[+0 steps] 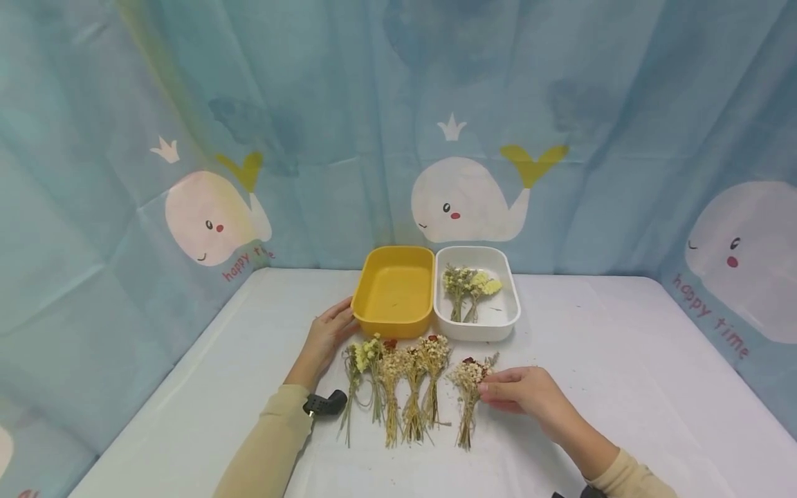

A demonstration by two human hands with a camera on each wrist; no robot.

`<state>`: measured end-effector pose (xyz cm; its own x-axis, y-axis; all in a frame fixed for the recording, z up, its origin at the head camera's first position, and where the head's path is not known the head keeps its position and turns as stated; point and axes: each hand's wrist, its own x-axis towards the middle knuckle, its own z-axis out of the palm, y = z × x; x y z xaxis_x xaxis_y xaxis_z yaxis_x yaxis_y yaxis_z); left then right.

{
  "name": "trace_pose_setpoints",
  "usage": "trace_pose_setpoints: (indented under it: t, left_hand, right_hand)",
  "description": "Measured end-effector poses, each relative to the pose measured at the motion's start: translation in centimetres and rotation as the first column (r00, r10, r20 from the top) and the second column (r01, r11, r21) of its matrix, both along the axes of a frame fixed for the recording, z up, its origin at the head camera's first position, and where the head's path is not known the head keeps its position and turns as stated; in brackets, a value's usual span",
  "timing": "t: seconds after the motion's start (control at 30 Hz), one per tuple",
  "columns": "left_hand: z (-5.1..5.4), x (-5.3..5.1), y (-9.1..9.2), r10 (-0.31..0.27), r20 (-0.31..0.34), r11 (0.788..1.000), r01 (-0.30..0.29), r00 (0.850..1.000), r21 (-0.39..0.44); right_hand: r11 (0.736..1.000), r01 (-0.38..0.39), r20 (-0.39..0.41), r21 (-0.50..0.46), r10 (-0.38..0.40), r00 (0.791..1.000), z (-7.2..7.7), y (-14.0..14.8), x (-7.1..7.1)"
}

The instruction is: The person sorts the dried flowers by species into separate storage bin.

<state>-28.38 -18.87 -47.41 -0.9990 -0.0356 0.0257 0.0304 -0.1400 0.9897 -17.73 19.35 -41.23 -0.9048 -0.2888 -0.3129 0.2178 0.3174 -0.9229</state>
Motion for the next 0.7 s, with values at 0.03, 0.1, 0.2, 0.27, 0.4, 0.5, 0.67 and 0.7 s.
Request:
trace_pose_setpoints:
  t: [0.03, 0.1, 0.2, 0.27, 0.4, 0.5, 0.67, 0.7]
  left_hand:
    - [0.0, 0.0, 0.0, 0.001, -0.002, 1.0, -0.001, 1.0, 0.005]
    - [0.1, 0.1, -0.1, -0.004, -0.006, 1.0, 0.004, 1.0, 0.009]
    - [0.0, 0.1, -0.1, -0.013, -0.009, 1.0, 0.013, 1.0, 0.006]
    - [0.0, 0.2, -0.1, -0.017, -0.009, 1.0, 0.017, 1.0, 0.0]
    - [-0.2, 0.2, -0.2, -0.016, 0.0, 1.0, 0.016, 1.0, -0.009]
    - [-0.3, 0.2, -0.2, -0.014, 0.004, 1.0, 0.014, 1.0, -0.01]
    - [-0.2, 0.1, -0.1, -0.013, -0.014, 1.0, 0.013, 1.0, -0.004]
    - [-0.1, 0.1, 0.0, -0.013, -0.017, 1.0, 0.013, 1.0, -0.001]
  right_hand:
    - [1.0, -0.009, 0.0, -0.006, 0.009, 1.0, -0.1, 0.0, 0.1]
    - [0.999, -0.03, 0.001, -0.025, 0.03, 1.0, -0.5, 0.1, 0.2]
    - [0.996, -0.061, 0.001, -0.065, 0.061, 0.998, -1.1, 0.1, 0.3]
    - [0.993, -0.083, 0.007, -0.09, 0.084, 0.996, -1.5, 0.2, 0.3]
    - [0.987, -0.107, 0.029, -0.118, 0.111, 0.993, -2.3, 0.1, 0.4]
    - [0.984, -0.115, 0.05, -0.136, 0.123, 0.991, -2.6, 0.0, 0.4]
    - [0.983, -0.118, 0.099, -0.143, 0.133, 0.986, -2.9, 0.1, 0.2]
    - [0.983, -0.12, 0.107, -0.141, 0.135, 0.985, -3.0, 0.2, 0.1]
